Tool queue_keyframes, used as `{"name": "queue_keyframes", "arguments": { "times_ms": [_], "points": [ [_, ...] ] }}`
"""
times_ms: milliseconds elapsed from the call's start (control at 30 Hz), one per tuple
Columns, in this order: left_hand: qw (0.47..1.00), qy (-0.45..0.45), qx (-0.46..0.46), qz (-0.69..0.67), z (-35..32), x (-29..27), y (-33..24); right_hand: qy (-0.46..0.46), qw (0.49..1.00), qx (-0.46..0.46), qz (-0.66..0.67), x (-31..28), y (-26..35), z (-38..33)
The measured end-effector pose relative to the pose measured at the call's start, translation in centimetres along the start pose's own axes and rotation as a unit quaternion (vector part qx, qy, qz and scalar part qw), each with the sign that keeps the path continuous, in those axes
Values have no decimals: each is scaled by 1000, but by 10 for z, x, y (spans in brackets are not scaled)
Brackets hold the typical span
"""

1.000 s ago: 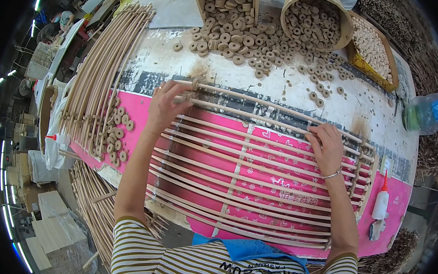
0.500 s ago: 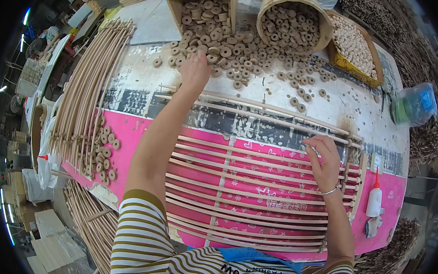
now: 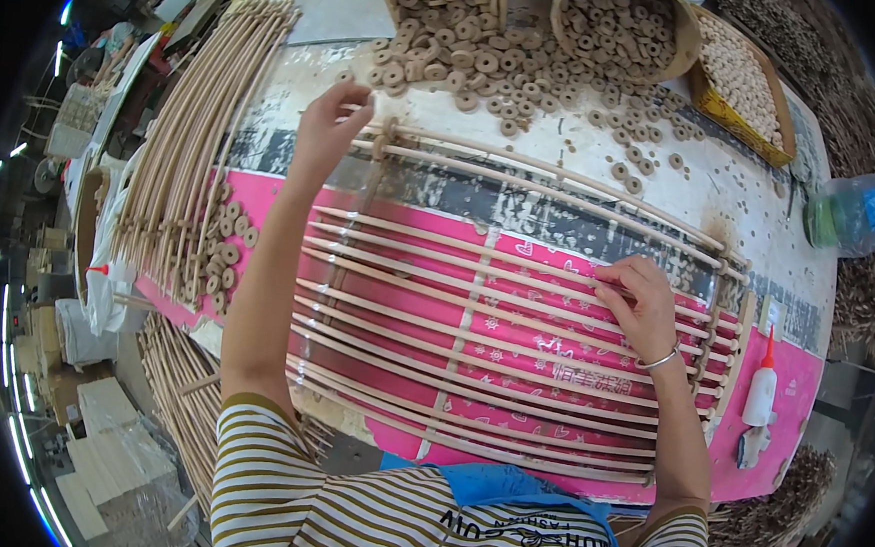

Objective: Assembling wooden items by applying glue to wooden rods and sliding wooden rings onto them.

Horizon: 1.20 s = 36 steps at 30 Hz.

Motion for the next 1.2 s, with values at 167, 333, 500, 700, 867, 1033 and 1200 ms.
{"name": "queue_keyframes", "arguments": {
  "times_ms": [167, 333, 500, 700, 867, 1033, 1200],
  "points": [
    [978, -43, -170, -116, -68, -60, 48, 33, 998, 47, -8, 11, -10, -3],
    [964, -46, -204, -163, -103, -78, 72, 6, 999, 48, 8, 16, -5, -3],
    [945, -53, -239, -214, -119, -75, 83, -21, 996, 66, 48, 10, -5, -4],
    [927, -20, -247, -280, -121, -63, 79, -36, 995, 75, 49, 5, -4, 1],
    [907, -17, -246, -342, -121, -59, 83, -27, 997, 62, 43, 4, -4, 2],
    [907, -11, -237, -347, -117, -54, 78, -26, 998, 48, 43, 3, -2, 5],
    [925, -30, -257, -280, -116, -40, 56, -47, 998, 31, 40, 4, 5, 12]
  ]
}}
Point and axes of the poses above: each hand's wrist, its own z-axis towards the middle knuckle, its own x-axis out of the palm, y = z × x, the point moved 6 cm from there along z, towards the middle knuckle
